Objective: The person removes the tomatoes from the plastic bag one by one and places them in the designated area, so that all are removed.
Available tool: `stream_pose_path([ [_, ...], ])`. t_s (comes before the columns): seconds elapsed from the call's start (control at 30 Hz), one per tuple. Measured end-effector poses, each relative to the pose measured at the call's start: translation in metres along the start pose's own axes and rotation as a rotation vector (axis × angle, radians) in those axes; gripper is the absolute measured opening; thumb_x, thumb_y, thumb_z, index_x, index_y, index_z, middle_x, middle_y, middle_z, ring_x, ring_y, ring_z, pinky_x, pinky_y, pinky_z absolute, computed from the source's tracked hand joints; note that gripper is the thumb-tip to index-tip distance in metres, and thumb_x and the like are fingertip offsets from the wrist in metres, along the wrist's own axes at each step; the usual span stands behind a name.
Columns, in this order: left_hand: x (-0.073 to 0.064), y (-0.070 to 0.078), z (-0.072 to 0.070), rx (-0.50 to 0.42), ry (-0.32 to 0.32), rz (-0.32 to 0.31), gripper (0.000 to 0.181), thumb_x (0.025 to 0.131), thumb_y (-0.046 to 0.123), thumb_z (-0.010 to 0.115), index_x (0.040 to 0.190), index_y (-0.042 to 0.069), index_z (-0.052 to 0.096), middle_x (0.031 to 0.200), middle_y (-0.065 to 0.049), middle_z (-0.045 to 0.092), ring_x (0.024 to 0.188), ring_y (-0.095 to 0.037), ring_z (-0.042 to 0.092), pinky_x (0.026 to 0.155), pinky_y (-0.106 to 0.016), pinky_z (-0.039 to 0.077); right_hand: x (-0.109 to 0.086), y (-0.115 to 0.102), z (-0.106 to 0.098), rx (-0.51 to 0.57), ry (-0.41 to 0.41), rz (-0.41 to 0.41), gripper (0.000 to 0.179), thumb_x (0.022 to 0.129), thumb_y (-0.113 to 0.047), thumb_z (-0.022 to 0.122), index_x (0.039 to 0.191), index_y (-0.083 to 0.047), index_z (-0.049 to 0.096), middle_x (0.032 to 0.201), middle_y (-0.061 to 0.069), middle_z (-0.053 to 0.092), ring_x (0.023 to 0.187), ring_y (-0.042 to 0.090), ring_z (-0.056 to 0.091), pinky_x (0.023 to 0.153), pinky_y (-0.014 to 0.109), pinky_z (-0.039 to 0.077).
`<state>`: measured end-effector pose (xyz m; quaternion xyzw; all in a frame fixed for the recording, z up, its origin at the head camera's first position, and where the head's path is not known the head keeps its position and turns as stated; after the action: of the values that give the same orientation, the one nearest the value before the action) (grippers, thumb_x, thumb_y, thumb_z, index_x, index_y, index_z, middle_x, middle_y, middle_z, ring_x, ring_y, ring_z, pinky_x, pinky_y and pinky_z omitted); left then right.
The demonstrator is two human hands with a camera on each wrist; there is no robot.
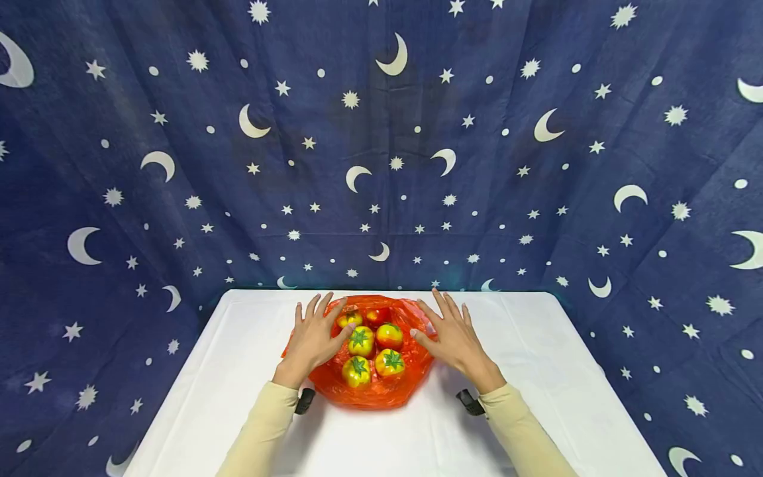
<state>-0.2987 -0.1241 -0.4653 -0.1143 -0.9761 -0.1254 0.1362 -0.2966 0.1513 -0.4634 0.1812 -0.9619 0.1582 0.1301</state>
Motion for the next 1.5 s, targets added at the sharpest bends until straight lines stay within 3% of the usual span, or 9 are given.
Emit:
stream_pose_path([
  [0.37, -0.010, -0.024, 0.000, -0.086, 0.077, 0.002, 0.059, 0.085, 0.047, 0.058, 0.138, 0.023, 0.046, 0.145, -0.013, 0.040, 0.132, -0.036, 0.036, 0.109, -0.058, 0.028, -0.002, -0.011, 0.007, 0.064, 0.058, -0.056, 0.064, 0.086, -0.056, 0.051, 0.142, -0.028, 0.039, 0.152, 0.009, 0.028, 0.140, 0.032, 0.028, 0.112, 0.054, 0.027],
  [0.5, -0.015, -0.037, 0.004, -0.124, 0.085, -0.028, 0.059, 0.084, 0.041, 0.061, 0.137, 0.021, 0.046, 0.144, -0.015, 0.040, 0.129, -0.038, 0.040, 0.106, -0.055, 0.034, -0.002, -0.016, 0.012, 0.085, 0.060, -0.051, 0.065, 0.086, -0.055, 0.053, 0.142, -0.025, 0.040, 0.150, 0.009, 0.031, 0.137, 0.031, 0.034, 0.109, 0.052, 0.034],
  [0.63, -0.019, -0.047, 0.007, -0.153, 0.051, -0.077, 0.061, 0.083, 0.041, 0.062, 0.138, 0.021, 0.045, 0.145, -0.016, 0.038, 0.129, -0.039, 0.041, 0.100, -0.058, 0.039, -0.002, -0.021, 0.017, 0.120, 0.057, -0.046, 0.064, 0.086, -0.055, 0.053, 0.142, -0.027, 0.040, 0.151, 0.006, 0.032, 0.136, 0.029, 0.036, 0.104, 0.053, 0.039],
  [0.87, -0.025, -0.067, 0.016, -0.234, -0.068, -0.194, 0.066, 0.084, 0.043, 0.062, 0.142, 0.024, 0.038, 0.149, -0.014, 0.031, 0.129, -0.042, 0.040, 0.089, -0.066, 0.043, 0.000, -0.028, 0.023, 0.133, 0.058, -0.077, 0.060, 0.087, -0.055, 0.051, 0.141, -0.031, 0.039, 0.151, 0.003, 0.032, 0.138, 0.027, 0.034, 0.104, 0.054, 0.039],
  [1.1, -0.026, -0.079, 0.022, -0.299, -0.089, -0.217, 0.070, 0.082, 0.041, 0.065, 0.143, 0.023, 0.036, 0.149, -0.016, 0.030, 0.124, -0.045, 0.046, 0.092, -0.064, 0.042, 0.001, -0.030, 0.029, 0.155, 0.046, -0.085, 0.063, 0.087, -0.054, 0.052, 0.141, -0.024, 0.042, 0.151, 0.002, 0.031, 0.138, 0.031, 0.033, 0.107, 0.055, 0.035],
  [1.33, -0.025, -0.092, 0.032, -0.384, -0.128, -0.248, 0.070, 0.083, 0.038, 0.066, 0.144, 0.021, 0.035, 0.147, -0.020, 0.030, 0.127, -0.048, 0.041, 0.100, -0.065, 0.035, 0.002, -0.034, 0.038, 0.216, -0.015, -0.043, 0.064, 0.086, -0.055, 0.053, 0.142, -0.027, 0.039, 0.153, 0.005, 0.030, 0.139, 0.029, 0.032, 0.105, 0.057, 0.036],
  [1.5, -0.026, -0.096, 0.035, -0.443, -0.128, -0.223, 0.067, 0.083, 0.031, 0.068, 0.142, 0.018, 0.039, 0.143, -0.021, 0.038, 0.129, -0.045, 0.039, 0.104, -0.063, 0.032, 0.004, -0.035, 0.044, 0.252, -0.028, -0.016, 0.063, 0.086, -0.052, 0.057, 0.141, -0.026, 0.041, 0.151, 0.009, 0.033, 0.138, 0.032, 0.034, 0.106, 0.059, 0.034],
])
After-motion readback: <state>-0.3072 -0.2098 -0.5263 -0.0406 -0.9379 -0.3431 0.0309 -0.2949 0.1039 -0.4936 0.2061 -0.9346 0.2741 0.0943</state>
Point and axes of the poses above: each hand's wrist, its own x-axis towards the middle knuckle, its own z-axis out of the palm, y = z × x, the point moved 5 cm from there along x, towards the middle knuckle
